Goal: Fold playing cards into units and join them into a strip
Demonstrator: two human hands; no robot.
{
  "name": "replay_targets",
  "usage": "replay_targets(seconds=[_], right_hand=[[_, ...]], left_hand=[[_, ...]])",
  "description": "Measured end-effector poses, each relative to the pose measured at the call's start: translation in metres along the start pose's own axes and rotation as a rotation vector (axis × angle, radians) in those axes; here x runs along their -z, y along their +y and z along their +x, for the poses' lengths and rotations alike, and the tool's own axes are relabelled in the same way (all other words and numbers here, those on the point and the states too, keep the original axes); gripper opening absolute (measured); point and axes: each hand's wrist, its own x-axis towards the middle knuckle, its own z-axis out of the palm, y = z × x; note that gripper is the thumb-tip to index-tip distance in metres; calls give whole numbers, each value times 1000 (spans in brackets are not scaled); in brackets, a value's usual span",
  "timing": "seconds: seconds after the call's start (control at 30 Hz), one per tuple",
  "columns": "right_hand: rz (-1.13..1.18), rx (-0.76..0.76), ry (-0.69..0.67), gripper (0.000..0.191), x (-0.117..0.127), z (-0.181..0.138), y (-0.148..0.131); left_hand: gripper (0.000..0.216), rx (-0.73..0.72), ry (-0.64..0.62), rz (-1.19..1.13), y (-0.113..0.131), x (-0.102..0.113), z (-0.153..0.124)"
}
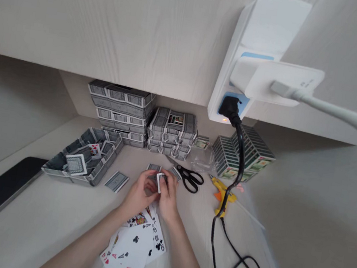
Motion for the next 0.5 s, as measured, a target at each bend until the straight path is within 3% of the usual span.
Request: replay_targets(seconds=[0.23, 0.5], right_hand=[[25, -9, 29, 32, 0, 1, 0], [15, 24, 17, 33, 4, 3, -3]], left_hand=[[20, -96, -41, 82, 9, 5, 0], [19, -114, -60, 112, 13, 8, 0]])
